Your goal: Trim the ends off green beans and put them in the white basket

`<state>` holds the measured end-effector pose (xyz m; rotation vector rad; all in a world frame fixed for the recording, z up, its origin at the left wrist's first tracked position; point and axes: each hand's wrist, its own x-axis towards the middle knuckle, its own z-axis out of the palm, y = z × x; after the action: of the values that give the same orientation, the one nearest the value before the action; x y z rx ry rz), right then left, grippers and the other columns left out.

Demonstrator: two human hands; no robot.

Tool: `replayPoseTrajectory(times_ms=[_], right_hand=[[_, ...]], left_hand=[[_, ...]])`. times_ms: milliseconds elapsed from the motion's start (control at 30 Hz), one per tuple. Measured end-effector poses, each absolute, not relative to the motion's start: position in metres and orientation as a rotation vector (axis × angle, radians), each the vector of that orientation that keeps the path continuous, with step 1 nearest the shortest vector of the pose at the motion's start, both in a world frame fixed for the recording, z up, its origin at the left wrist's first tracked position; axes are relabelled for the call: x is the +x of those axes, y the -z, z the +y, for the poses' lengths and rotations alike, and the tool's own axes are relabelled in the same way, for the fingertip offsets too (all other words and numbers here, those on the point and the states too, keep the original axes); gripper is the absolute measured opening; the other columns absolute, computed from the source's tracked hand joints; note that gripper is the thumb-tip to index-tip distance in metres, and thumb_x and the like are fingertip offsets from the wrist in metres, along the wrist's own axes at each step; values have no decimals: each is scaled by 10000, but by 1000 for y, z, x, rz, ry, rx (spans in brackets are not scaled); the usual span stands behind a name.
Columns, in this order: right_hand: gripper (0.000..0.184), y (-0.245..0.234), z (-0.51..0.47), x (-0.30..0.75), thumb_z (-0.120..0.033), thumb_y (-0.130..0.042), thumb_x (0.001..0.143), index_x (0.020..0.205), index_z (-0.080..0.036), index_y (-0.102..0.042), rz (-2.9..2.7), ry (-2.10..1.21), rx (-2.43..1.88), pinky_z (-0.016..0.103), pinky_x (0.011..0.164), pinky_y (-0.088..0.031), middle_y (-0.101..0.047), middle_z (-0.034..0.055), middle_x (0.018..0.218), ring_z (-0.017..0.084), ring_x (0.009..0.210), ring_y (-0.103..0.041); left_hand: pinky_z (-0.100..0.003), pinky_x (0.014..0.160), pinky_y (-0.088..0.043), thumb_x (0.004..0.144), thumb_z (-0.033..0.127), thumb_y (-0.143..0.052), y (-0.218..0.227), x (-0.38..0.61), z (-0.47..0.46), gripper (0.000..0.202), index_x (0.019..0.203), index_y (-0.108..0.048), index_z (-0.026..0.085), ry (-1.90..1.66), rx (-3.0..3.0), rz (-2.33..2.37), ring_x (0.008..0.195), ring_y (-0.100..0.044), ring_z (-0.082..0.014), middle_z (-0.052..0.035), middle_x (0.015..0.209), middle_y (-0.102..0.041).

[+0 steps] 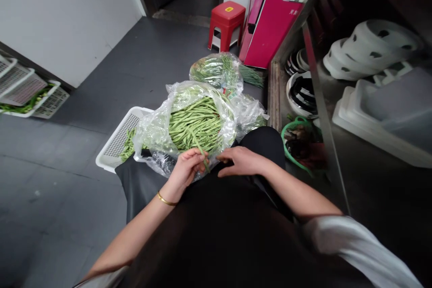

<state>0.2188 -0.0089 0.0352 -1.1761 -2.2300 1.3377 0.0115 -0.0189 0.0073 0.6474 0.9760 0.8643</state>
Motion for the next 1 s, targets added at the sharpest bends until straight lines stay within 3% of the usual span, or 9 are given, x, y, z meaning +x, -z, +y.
replayPoseTrajectory(times_ms=[133,233,333,433,600,733,867,1000], right_hand=[[417,-20,21,207,-443,-583,771,1035,-121,-589,-1575,-1784,-1238,209,490,-408,-561,-29,617,88,504,-519],[320,-17,27,190,-440,-593,759,820,-126,-583,-1334,-1680,-1143,197,440,-384,-521,-49,543,66,429,-463],[280,-21,24,183,-402,-640,724,692,-147,-529,-1341,-1589,-1135,200,439,-411,-554,-38,540,78,435,-506],[248,-20,18,184,-361,-662,699,732,-153,-531,-1312,-1626,-1110,210,444,-442,-594,-33,581,95,451,-551],[262,-3,-2,178,-401,-623,712,700,-175,-492,-1014,-1661,-1083,226,388,-420,-562,-54,516,101,373,-504],[260,7,-11,164,-396,-624,746,672,-162,-537,-1482,-1561,-1178,219,465,-404,-566,-33,520,104,444,-528],[301,1,-5,160,-337,-570,827,595,-147,-544,-2139,-1071,-1316,214,535,-317,-569,-7,548,93,525,-503],[317,-22,2,177,-447,-544,843,732,-153,-587,-2450,-676,-1417,230,545,-264,-610,20,679,114,604,-517]], left_hand=[[-179,339,-249,634,191,-657,-9,10,-21,286,915,-691,159,-699,812,914,332,-376,-49,0,550,-607],[-191,347,-205,657,239,-653,-7,8,-20,262,902,-707,165,-591,846,898,343,-367,-65,-2,505,-574],[-202,380,-245,707,339,-659,-5,8,-19,228,795,-718,137,-608,813,936,388,-408,-85,-6,458,-526],[-206,423,-311,681,319,-706,-7,7,-18,216,625,-677,113,-744,796,976,451,-452,-91,-23,505,-546],[-212,467,-379,715,366,-676,-21,1,-4,237,662,-614,144,-1216,638,849,480,-458,-91,7,548,-518],[-226,559,-433,767,375,-635,-16,6,1,222,750,-566,165,-1198,691,991,591,-525,-103,-3,725,-585],[-208,494,-349,784,378,-610,0,15,-10,243,704,-514,170,-954,1125,1191,499,-428,-90,45,571,-470],[-218,503,-312,811,360,-563,4,11,-15,240,682,-520,162,-854,1374,1275,510,-393,-96,39,552,-458]])
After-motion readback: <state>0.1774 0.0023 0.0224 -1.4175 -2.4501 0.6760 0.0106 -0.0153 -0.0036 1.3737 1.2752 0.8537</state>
